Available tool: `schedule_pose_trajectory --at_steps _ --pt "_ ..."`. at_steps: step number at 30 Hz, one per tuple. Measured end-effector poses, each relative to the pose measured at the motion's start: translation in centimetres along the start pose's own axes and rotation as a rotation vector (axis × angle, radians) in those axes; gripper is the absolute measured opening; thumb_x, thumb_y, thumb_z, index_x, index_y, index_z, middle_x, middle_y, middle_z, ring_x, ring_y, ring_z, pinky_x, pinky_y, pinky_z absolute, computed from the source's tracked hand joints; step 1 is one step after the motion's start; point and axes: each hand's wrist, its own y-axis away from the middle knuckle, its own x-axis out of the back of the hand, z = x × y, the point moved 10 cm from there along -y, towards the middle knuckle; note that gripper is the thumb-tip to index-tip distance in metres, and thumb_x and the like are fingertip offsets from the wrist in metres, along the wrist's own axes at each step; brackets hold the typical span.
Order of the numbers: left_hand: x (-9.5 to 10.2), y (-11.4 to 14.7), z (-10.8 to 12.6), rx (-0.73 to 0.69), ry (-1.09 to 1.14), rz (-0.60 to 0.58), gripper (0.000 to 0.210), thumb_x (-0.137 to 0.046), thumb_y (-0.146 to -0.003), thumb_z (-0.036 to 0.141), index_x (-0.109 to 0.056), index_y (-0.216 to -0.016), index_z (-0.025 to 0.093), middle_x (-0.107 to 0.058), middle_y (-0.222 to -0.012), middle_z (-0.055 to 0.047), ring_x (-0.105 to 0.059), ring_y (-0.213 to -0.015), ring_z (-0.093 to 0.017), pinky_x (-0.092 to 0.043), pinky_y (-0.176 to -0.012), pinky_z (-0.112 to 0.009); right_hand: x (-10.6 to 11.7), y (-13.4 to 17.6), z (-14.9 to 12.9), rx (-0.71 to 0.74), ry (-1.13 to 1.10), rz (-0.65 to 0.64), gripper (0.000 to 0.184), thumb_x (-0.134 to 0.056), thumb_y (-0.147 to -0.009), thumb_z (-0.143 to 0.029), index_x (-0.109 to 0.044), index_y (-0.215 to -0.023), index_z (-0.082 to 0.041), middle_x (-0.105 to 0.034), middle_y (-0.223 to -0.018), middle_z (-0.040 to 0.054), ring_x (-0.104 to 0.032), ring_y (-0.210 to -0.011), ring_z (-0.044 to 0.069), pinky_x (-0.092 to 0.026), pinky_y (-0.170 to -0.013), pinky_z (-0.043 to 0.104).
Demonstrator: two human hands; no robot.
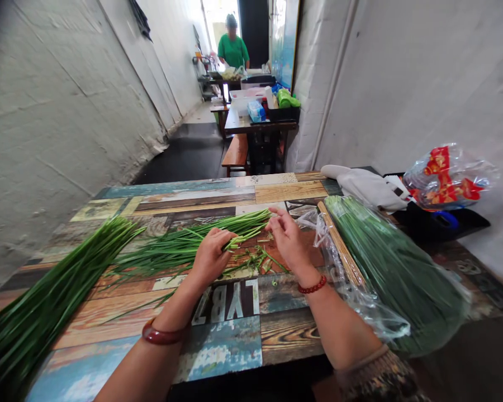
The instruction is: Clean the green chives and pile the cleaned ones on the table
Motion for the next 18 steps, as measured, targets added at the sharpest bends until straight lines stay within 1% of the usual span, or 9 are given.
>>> schedule_pose_trajectory --at_steps 3,5,7,9,12,15,18 --pt "0.1 0.1 0.4 -0.014 -0.041 0.015 0.018 -0.052 -0.079 0.013 -0.063 -0.091 0.020 -0.066 -0.084 -0.003 -0.049 -0.080 -0.020 -0.038 -0.075 -0.032 -2.2 0.5 0.1 -0.005 0.000 -0.139 0.039 -0.054 -0.089 -0.037 -0.055 -0.124 -0.020 -0.063 -0.085 0.0022 -0.059 -0.080 0.015 -0.050 -0.076 0.028" --pt "0.2 0.1 0.6 -0.017 -0.055 0.017 0.016 -0.053 -0.080 0.015 -0.064 -0.091 0.020 -0.066 -0.083 -0.004 -0.049 -0.080 -0.020 -0.039 -0.074 -0.033 -3.0 0.8 0.1 -0.022 -0.029 -0.171 0.042 -0.061 -0.084 -0.033 -0.055 -0.124 -0.020 -0.063 -0.083 0.0010 -0.059 -0.078 0.014 -0.050 -0.075 0.027" --pt "0.2 0.1 0.6 -0.014 -0.054 0.019 0.017 -0.053 -0.080 0.015 -0.064 -0.091 0.020 -0.066 -0.084 -0.004 -0.050 -0.080 -0.020 -0.039 -0.075 -0.033 -3.1 0.9 0.0 -0.034 -0.073 -0.152 0.045 -0.065 -0.081 -0.030 -0.054 -0.123 -0.020 -0.062 -0.080 -0.0003 -0.059 -0.075 0.013 -0.050 -0.074 0.027" --pt "0.2 0.1 0.6 -0.007 -0.047 0.023 0.020 -0.053 -0.079 0.014 -0.065 -0.092 0.021 -0.066 -0.085 -0.004 -0.050 -0.081 -0.020 -0.040 -0.076 -0.033 -2.7 0.8 -0.3 -0.035 -0.115 -0.105 0.046 -0.066 -0.080 -0.029 -0.053 -0.123 -0.020 -0.062 -0.079 -0.0007 -0.060 -0.075 0.013 -0.051 -0.074 0.027" --pt "0.2 0.0 0.7 0.000 -0.054 0.009 0.024 -0.052 -0.076 0.011 -0.067 -0.092 0.022 -0.066 -0.085 -0.004 -0.050 -0.082 -0.021 -0.040 -0.077 -0.033 -2.2 0.8 -0.7 -0.046 -0.178 -0.066 0.050 -0.066 -0.079 -0.029 -0.050 -0.126 -0.022 -0.065 -0.083 0.0001 -0.062 -0.078 0.013 -0.052 -0.077 0.029" --pt "0.1 0.0 0.7 -0.001 -0.070 -0.002 0.026 -0.052 -0.074 0.009 -0.067 -0.092 0.021 -0.066 -0.085 -0.004 -0.049 -0.082 -0.021 -0.040 -0.077 -0.033 -2.2 0.9 -1.0 -0.045 -0.198 -0.069 0.052 -0.067 -0.079 -0.028 -0.048 -0.128 -0.022 -0.067 -0.088 0.0021 -0.064 -0.083 0.015 -0.053 -0.082 0.032" --pt "0.2 0.1 0.7 0.002 -0.081 0.009 0.027 -0.052 -0.074 0.008 -0.067 -0.091 0.021 -0.066 -0.084 -0.004 -0.049 -0.080 -0.021 -0.040 -0.075 -0.033 -2.4 1.0 -1.5 -0.023 -0.178 -0.086 0.050 -0.066 -0.080 -0.028 -0.049 -0.127 -0.022 -0.067 -0.089 0.0032 -0.064 -0.085 0.015 -0.053 -0.085 0.034"
